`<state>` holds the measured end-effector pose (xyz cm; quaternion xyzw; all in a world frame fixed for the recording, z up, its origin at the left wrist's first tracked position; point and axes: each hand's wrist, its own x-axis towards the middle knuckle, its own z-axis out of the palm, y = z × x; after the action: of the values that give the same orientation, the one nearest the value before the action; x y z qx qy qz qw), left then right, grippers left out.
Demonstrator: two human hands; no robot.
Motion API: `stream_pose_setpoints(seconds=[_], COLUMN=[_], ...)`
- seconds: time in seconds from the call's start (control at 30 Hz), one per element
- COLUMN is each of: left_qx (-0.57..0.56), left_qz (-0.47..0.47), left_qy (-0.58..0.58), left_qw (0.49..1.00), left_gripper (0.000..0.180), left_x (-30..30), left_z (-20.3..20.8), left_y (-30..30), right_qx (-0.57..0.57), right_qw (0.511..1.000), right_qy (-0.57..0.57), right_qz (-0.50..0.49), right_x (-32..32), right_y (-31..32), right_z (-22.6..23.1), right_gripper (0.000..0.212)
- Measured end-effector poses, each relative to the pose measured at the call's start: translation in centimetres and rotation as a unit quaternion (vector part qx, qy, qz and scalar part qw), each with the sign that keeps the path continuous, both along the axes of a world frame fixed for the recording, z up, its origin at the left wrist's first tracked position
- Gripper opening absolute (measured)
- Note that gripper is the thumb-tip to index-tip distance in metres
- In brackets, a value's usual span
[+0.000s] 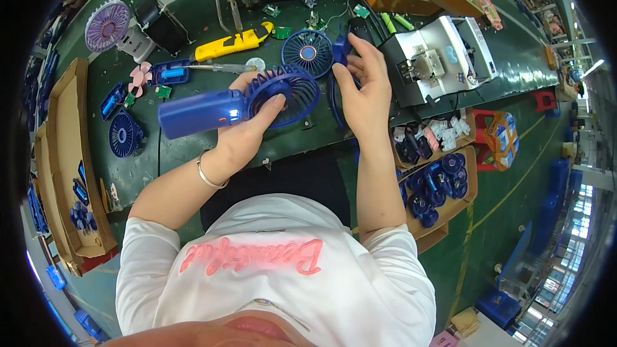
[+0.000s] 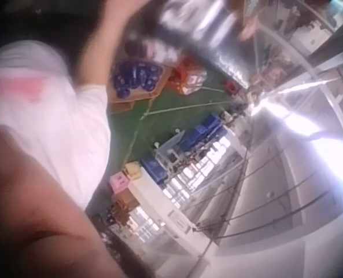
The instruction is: The person assembles portable fans by connecting circuit boards to internal wiring, fitting components into the handle housings, driving screws with an electric screwdriver, and attaching the fan blades and covers.
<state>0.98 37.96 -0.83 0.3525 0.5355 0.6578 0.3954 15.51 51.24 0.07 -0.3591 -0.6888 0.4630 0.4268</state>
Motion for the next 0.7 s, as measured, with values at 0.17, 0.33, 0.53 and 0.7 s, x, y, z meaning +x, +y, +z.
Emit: stream_pose_setpoints(seconds=[0.17, 0.33, 0.53, 0.7], left_qx=[0.006, 0.071, -0.020, -0.107], left_qz=[0.008, -0.154, -0.387, -0.473], left_qy=[-0.054, -0.076, -0.193, -0.360], left_qw=[0.998, 0.983, 0.902, 0.797], left_gripper=[0.034, 0.066, 0.040, 0.050], left_x=[-0.3, 0.6, -0.7, -1.5], left_z=[0.3, 0.0, 0.1, 0.6], left_y=[0.0, 0.4, 0.4, 0.7], right_qx=[0.023, -0.007, -0.211, -0.216], right_qw=[0.998, 0.994, 0.952, 0.968], right_qy=[0.048, 0.060, 0.218, 0.039], right_qz=[0.044, 0.091, 0.052, 0.118], right_x=[-0.4, 0.4, 3.1, 3.7], right_y=[-2.4, -5.8, -3.2, -3.1], right_z=[0.5, -0.7, 3.0, 2.4], right_gripper=[0.031, 0.039, 0.028, 0.027])
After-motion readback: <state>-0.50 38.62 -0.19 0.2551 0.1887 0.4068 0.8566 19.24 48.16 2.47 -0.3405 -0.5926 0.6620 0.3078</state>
